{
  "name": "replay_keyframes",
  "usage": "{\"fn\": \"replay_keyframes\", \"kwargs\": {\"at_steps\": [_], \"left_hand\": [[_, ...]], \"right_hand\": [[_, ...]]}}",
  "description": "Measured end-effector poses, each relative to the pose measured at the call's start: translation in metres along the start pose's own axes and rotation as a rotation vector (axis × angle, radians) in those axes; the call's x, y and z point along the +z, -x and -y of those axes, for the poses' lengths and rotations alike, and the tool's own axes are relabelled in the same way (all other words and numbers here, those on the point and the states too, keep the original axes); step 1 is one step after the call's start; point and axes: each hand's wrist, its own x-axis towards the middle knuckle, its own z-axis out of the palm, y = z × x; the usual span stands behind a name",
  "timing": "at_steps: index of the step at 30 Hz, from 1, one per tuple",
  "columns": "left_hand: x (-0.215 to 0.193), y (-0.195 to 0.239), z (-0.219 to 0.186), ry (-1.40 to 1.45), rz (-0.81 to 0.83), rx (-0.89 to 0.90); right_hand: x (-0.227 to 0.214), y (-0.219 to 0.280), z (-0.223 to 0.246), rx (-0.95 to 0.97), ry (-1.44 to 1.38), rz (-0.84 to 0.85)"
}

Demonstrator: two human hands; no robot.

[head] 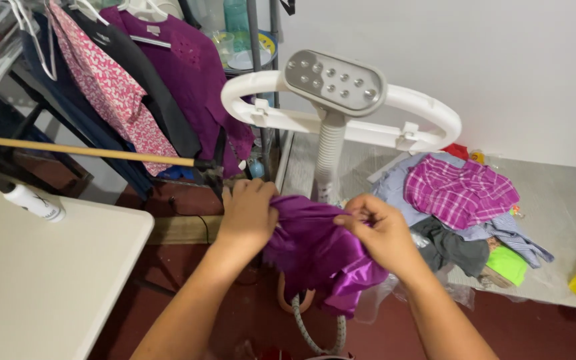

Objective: The person folds a black shirt on a work table and then uses a standing garment steamer to remove wrinkles from a purple garment.

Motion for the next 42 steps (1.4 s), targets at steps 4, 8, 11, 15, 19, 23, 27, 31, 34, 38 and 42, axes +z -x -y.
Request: {"fn": "replay_keyframes", "kwargs": {"at_steps": [4, 8, 11, 15, 19, 23, 27, 31, 34, 38, 42], "left_hand": [[-0.019, -0.016, 0.036, 0.346, 0.128, -0.019], [-0.026, -0.028, 0.062, 0.679, 0.282, -0.28], [-0.021, -0.032, 0.077, 0.699, 0.187, -0.234], [-0.01, -0.028, 0.086, 1.062, 0.271, -0.312], [-0.005, -0.032, 0.088, 1.141, 0.227, -0.172], [-0.027, -0.037, 0.081, 1.167, 0.294, -0.114], [-0.036, -0.041, 0.08, 1.154, 0.377, -0.18], [-0.039, -0.042, 0.083, 1.136, 0.326, -0.052], [-0.044, -0.042, 0.084, 1.142, 0.304, -0.12], [-0.052, -0.045, 0.093, 1.108, 0.275, -0.146], [-0.057, -0.048, 0.124, 0.952, -0.017, 0.176]], "right_hand": [[0.001, -0.008, 0.01, 0.033, -0.128, -0.029], [0.008, -0.013, 0.02, 0.071, -0.218, 0.003], [0.027, -0.012, 0.037, 0.073, -0.162, 0.22], [0.069, -0.006, 0.031, 0.251, -0.188, 0.486], [0.116, -0.011, 0.017, 0.33, -0.194, 0.238], [0.155, -0.008, 0.022, 0.29, -0.146, -0.01], [0.185, -0.008, 0.042, 0.219, 0.004, -0.255], [0.213, 0.006, 0.025, 0.023, 0.052, -0.527], [0.22, 0.007, 0.033, -0.056, -0.002, -0.493], [0.214, -0.004, 0.026, 0.006, -0.025, -0.411], [0.168, -0.015, 0.025, 0.148, -0.033, -0.435]]}}
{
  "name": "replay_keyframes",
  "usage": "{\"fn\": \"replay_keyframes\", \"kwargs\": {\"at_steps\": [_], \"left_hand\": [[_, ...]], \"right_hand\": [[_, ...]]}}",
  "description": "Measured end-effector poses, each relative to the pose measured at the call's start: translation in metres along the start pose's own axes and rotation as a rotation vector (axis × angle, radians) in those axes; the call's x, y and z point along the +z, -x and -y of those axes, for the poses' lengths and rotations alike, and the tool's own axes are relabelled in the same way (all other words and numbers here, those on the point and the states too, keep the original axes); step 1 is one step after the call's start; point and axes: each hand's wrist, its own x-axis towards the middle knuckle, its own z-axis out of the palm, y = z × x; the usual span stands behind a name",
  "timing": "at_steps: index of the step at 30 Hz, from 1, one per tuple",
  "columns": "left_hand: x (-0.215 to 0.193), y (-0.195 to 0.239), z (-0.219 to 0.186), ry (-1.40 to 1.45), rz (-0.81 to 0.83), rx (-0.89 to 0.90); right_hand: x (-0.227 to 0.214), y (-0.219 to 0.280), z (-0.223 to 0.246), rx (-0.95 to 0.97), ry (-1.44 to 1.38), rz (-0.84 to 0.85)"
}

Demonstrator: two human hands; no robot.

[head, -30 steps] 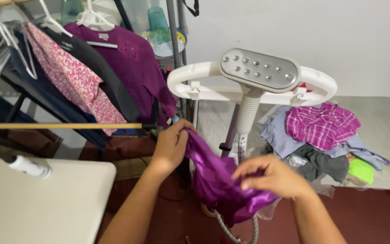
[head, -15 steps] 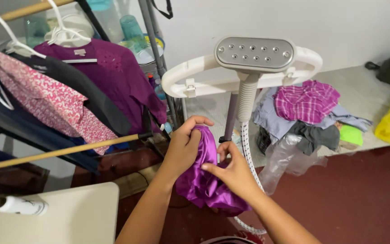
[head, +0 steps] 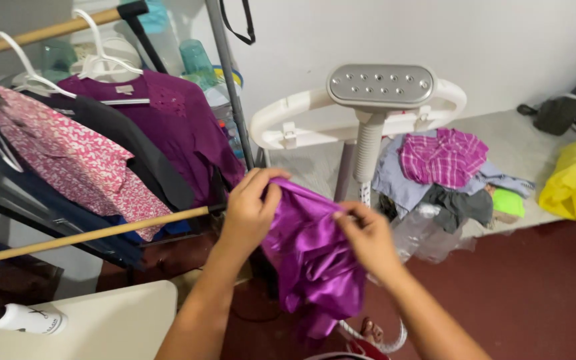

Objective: The person folds a black shirt on a work table and then uses a standing garment steamer to remove wrinkles from a purple garment.

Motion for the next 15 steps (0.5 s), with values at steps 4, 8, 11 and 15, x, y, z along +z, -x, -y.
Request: {"fn": "replay_keyframes", "kwargs": {"at_steps": [4, 8, 11, 15], "left_hand": [[-0.016, 0.003, 0.014, -0.238, -0.023, 0.003], [-0.006, 0.009, 0.044, -0.186, -0.03, 0.107], [0.009, 0.014, 0.076, 0.015, 0.023, -0.182], [0.022, -0.001, 0.06, 0.445, 0.141, -0.403]], "right_hand": [[-0.026, -0.031, 0.026, -0.029, 0.039, -0.036], [-0.035, -0.058, 0.049, -0.12, -0.019, 0.156], [-0.032, -0.075, 0.066, -0.113, 0.042, 0.241], [-0.029, -0.091, 0.082, -0.121, 0.089, 0.297]]}}
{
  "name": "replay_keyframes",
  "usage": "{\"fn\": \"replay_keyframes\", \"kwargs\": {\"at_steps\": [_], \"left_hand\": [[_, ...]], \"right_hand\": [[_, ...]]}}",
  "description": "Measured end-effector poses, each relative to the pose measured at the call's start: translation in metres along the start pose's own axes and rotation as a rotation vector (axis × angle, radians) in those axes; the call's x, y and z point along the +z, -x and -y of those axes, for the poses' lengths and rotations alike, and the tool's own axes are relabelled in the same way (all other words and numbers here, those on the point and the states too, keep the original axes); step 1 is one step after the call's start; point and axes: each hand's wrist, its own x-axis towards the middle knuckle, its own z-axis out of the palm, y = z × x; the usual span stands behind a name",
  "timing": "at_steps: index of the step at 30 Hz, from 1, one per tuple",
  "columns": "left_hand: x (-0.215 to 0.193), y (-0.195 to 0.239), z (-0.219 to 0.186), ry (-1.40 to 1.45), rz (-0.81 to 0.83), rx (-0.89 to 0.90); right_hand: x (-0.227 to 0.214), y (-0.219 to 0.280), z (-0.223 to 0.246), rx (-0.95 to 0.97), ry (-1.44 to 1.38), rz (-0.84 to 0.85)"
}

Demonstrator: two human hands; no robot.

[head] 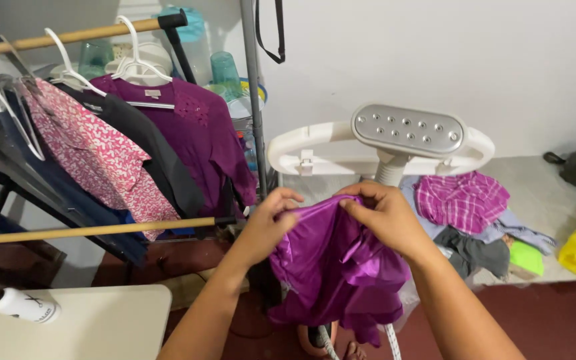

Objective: The person folds a black shirt on a work table and then uses a standing garment steamer to remove wrinkles from a purple garment.

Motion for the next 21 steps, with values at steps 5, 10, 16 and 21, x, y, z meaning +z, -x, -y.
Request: {"fn": "replay_keyframes", "kwargs": {"at_steps": [5, 10, 16, 21], "left_hand": [[0.012, -0.014, -0.012, -0.19, -0.047, -0.162], [0.005, -0.025, 0.014, -0.161, -0.131, -0.119], [-0.002, -0.03, 0.022, -0.252, -0.186, 0.105], [0.005, -0.034, 0.009, -0.2, -0.145, -0.048]], "right_hand": [[0.003, -0.013, 0.003, -0.127, 0.198, -0.015], [0.008, -0.02, 0.014, -0.168, 0.421, -0.095], [0.007, -0.027, 0.002, -0.139, 0.397, -0.085], [0.013, -0.027, 0.005, -0.182, 0.401, -0.098]]}}
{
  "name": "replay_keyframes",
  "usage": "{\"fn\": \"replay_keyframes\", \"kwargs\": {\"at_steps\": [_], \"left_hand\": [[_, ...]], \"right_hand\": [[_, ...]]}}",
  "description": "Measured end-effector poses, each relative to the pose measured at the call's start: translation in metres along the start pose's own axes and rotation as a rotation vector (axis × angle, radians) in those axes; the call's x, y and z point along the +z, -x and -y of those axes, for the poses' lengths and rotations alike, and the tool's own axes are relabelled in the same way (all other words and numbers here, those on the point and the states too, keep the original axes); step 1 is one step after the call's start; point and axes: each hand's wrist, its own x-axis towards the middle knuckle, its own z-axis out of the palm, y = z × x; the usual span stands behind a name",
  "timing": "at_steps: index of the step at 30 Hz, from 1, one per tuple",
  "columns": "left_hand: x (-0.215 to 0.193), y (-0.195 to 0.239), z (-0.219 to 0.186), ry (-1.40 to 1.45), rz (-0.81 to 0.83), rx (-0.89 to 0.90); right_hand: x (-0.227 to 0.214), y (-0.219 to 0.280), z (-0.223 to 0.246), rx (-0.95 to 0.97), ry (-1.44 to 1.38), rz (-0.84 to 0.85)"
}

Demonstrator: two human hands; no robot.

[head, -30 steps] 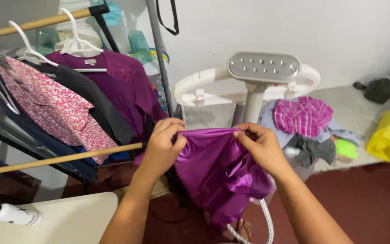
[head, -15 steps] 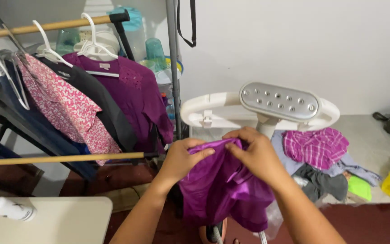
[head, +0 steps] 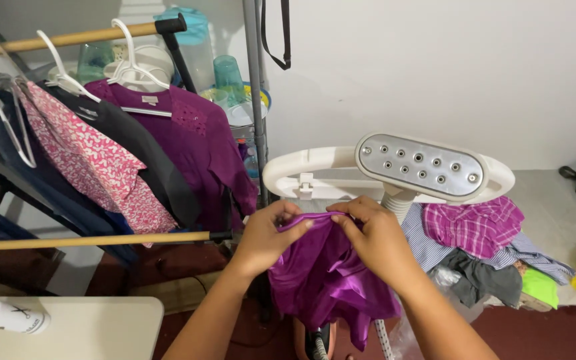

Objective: The person folds a black shirt on a work table and then uses a standing garment steamer to remove wrinkles from a purple garment.

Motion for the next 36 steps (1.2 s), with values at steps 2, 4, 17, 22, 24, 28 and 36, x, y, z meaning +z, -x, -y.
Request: {"fn": "replay_keyframes", "kwargs": {"at_steps": [2, 4, 17, 22, 24, 28, 36], "left_hand": [[0.006, -0.002, -0.012, -0.01, 0.004, -0.06], [0.011, -0.004, -0.011, -0.017, 0.011, -0.125], [0.03, -0.008, -0.001, -0.084, -0.325, 0.004], [0.036, -0.01, 0.006, -0.157, -0.401, 0.001], [0.038, -0.012, 0.012, -0.212, -0.465, 0.076], [0.039, -0.009, 0.004, -0.246, -0.473, 0.052], [0.038, -0.013, 0.013, -0.315, -0.527, -0.07]], "right_hand": [[0.002, -0.001, 0.004, 0.041, 0.035, -0.016], [0.006, -0.001, 0.004, 0.088, 0.07, -0.028], [0.029, -0.009, -0.008, -0.016, 0.281, -0.187], [0.028, -0.019, 0.002, -0.169, 0.203, -0.245], [0.024, -0.029, 0.013, 0.009, 0.121, -0.099], [0.038, -0.05, -0.018, -0.312, 0.204, -0.18], [0.046, -0.073, -0.031, -0.241, 0.242, -0.014]]}}
